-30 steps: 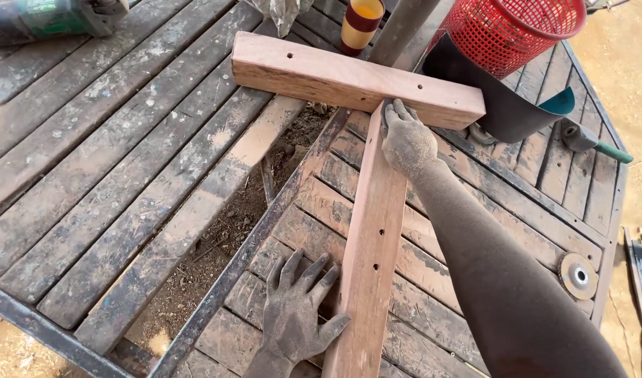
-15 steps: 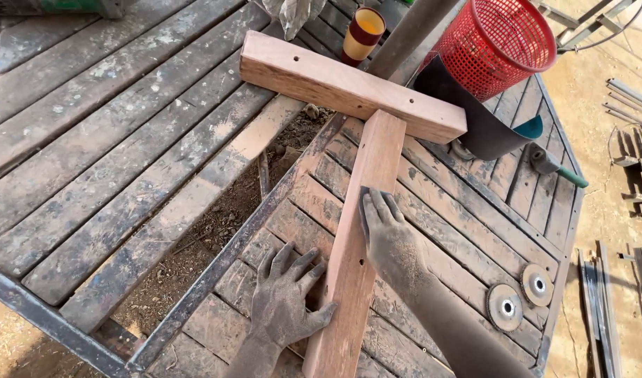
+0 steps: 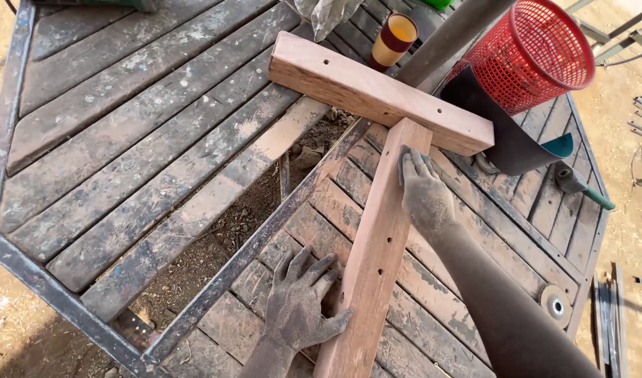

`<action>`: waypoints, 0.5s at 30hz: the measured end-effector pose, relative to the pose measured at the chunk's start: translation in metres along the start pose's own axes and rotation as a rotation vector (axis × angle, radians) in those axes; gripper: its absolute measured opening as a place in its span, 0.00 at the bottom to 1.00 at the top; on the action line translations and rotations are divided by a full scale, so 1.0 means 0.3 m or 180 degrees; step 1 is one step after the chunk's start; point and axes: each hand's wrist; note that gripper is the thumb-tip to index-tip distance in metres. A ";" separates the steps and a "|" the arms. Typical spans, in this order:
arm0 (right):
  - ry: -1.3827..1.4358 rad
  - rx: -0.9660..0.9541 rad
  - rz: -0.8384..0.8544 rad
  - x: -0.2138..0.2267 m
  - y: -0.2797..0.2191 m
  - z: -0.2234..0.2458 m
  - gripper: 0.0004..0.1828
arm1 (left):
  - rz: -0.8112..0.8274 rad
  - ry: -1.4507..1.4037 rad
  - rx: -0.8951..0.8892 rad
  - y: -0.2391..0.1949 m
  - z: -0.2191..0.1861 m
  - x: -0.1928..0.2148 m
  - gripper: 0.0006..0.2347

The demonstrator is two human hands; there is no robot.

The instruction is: A person is hand-sanding a wooden beam on a workbench using a piece of sandpaper.

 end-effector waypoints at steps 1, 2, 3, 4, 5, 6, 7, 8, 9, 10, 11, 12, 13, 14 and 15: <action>0.0008 0.0010 0.0020 0.044 0.019 0.008 0.39 | 0.0011 0.0000 0.0021 -0.006 -0.001 0.003 0.25; -0.0167 -0.0182 0.0231 0.091 0.046 0.012 0.39 | 0.0016 0.0008 0.0026 -0.006 -0.002 0.004 0.26; -0.0342 -0.0375 0.0439 0.137 0.073 0.015 0.38 | 0.0020 0.0017 0.0031 -0.005 -0.003 0.005 0.27; -0.0333 -0.0369 0.0434 0.106 0.133 -0.019 0.38 | 0.0020 0.0030 0.0033 -0.001 -0.001 0.003 0.27; -0.0644 -0.0310 0.0493 0.077 0.193 -0.051 0.36 | 0.0114 -0.0028 0.0056 0.001 0.000 0.003 0.27; -0.0928 -0.0215 0.0549 0.045 0.255 -0.059 0.33 | 0.0209 -0.0051 0.0111 -0.008 -0.003 0.017 0.27; -0.0891 -0.0171 0.0542 0.031 0.264 -0.041 0.33 | 0.0210 -0.0005 0.0145 -0.007 0.011 0.032 0.27; -0.0749 -0.0225 0.0498 0.024 0.250 -0.058 0.37 | 0.0143 -0.0061 0.0096 -0.005 0.007 0.025 0.28; -0.0607 -0.0280 0.0455 0.018 0.236 -0.076 0.41 | 0.0074 -0.0116 0.0048 -0.001 0.000 0.020 0.29; -0.0617 -0.0278 0.0446 0.035 0.180 -0.053 0.41 | 0.0062 -0.0118 0.0043 -0.001 0.000 0.022 0.29; -0.0682 -0.0192 0.0359 0.051 0.125 -0.032 0.40 | 0.0057 -0.0148 0.0018 0.001 -0.001 0.024 0.29; -0.0736 -0.0106 0.0277 0.061 0.068 -0.008 0.38 | 0.0061 -0.0172 -0.0004 -0.001 -0.001 0.025 0.30; -0.0736 -0.0105 0.0273 0.059 0.066 -0.001 0.38 | 0.0058 -0.0170 -0.0006 -0.005 -0.001 0.031 0.30; -0.0890 -0.0154 0.0219 0.055 0.056 -0.011 0.39 | 0.0030 -0.0122 -0.0007 -0.005 -0.002 0.027 0.28; -0.1044 -0.0202 0.0166 0.049 0.047 -0.021 0.40 | 0.0002 -0.0075 -0.0007 -0.003 -0.002 0.020 0.26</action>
Point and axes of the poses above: each hand's wrist, its own y-axis towards the middle knuckle, its own x-axis out of the back of the hand, z = x × y, and after that the axes turned 13 degrees about -y, right-handed
